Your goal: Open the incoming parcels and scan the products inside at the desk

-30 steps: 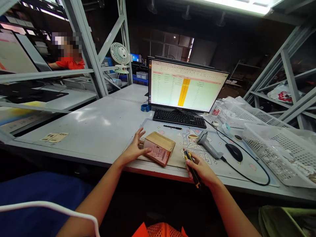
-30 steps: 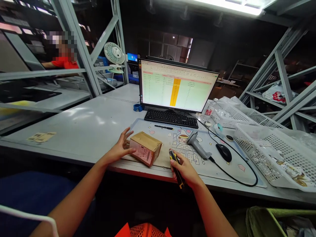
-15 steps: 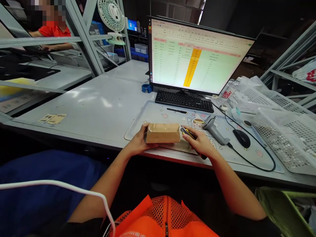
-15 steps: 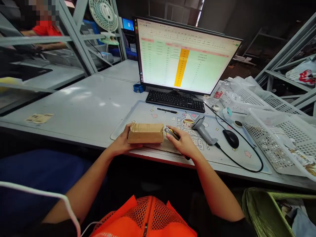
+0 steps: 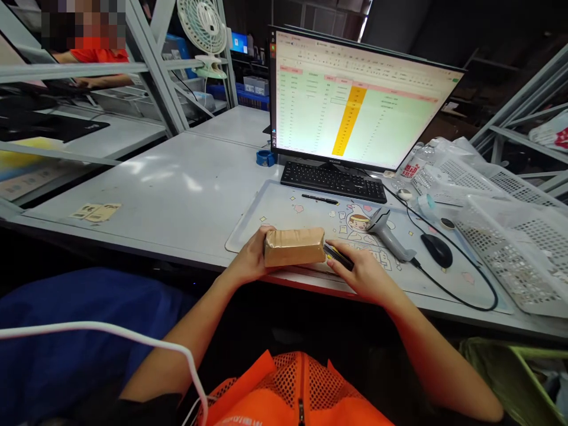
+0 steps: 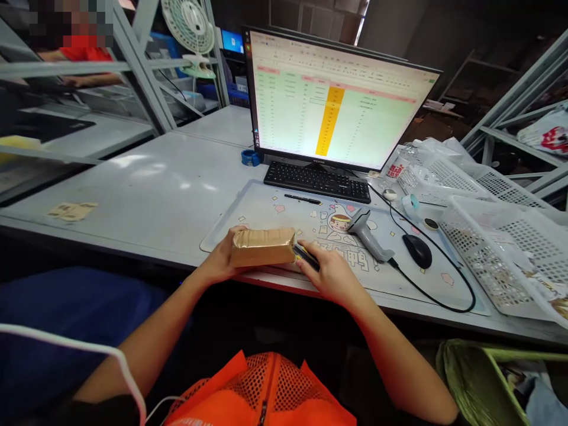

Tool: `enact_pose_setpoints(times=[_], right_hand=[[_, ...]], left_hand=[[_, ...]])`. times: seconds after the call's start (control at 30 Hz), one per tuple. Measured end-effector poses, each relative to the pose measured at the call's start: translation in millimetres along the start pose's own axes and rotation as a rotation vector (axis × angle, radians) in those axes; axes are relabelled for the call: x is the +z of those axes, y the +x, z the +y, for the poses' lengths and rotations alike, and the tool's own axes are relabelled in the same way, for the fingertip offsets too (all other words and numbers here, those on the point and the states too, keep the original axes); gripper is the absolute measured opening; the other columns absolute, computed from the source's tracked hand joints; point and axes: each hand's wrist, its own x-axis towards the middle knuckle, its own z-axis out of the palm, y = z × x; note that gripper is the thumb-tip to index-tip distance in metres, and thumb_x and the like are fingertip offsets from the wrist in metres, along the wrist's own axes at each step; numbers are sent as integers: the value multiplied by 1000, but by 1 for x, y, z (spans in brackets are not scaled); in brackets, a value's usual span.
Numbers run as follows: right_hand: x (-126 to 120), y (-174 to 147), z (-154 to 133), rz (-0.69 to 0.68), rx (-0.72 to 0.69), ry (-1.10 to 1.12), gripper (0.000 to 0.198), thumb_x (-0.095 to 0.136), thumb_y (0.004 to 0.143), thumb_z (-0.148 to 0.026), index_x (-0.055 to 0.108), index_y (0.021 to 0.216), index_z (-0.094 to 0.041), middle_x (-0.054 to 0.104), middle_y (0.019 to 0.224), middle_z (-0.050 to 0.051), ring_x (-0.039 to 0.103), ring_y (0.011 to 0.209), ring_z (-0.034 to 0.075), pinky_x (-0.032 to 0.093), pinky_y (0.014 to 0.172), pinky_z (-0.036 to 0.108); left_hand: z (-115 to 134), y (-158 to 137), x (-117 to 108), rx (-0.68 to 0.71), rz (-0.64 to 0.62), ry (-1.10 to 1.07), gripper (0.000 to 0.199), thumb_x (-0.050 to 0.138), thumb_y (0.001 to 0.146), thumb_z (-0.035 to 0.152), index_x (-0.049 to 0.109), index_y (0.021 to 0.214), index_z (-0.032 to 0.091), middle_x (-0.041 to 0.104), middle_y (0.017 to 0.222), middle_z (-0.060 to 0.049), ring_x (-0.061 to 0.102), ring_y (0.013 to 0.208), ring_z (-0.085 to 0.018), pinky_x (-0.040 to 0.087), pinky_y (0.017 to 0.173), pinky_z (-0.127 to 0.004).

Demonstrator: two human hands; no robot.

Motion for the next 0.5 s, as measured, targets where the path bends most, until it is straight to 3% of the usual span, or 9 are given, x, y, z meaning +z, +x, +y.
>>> enact_pose_setpoints(times=[0.17,0.3,0.4,0.5], right_hand=[[-29,2,2,29,-77,-251,47,57,104,-45,66,146,-26,81,120,10,78,102,30,58,85,38],[-65,26,-34,127,-245,-531,36,55,107,-38,69,139,-28,81,117,9,76,91,25,51,73,31],[-63,50,-86,-55,-404,-718,38,55,107,-25,65,143,-31,80,108,8,72,81,20,41,67,28],[-40,69,-130,-258,-444,-846,42,58,104,-17,64,143,-26,78,99,10,70,77,20,35,64,29]], left_hand=[[4,2,0,-86,-15,-77,76,86,80,55,44,134,23,65,124,-9,68,107,-27,57,91,-38],[7,4,1,-135,-31,-163,82,88,79,55,44,140,23,65,132,-11,68,118,-30,56,101,-42],[8,3,1,-183,-17,-164,87,91,75,55,46,142,22,65,134,-12,68,119,-32,57,101,-45],[7,2,1,-171,-17,-172,85,90,75,52,47,142,21,64,136,-13,67,121,-33,57,102,-47]])
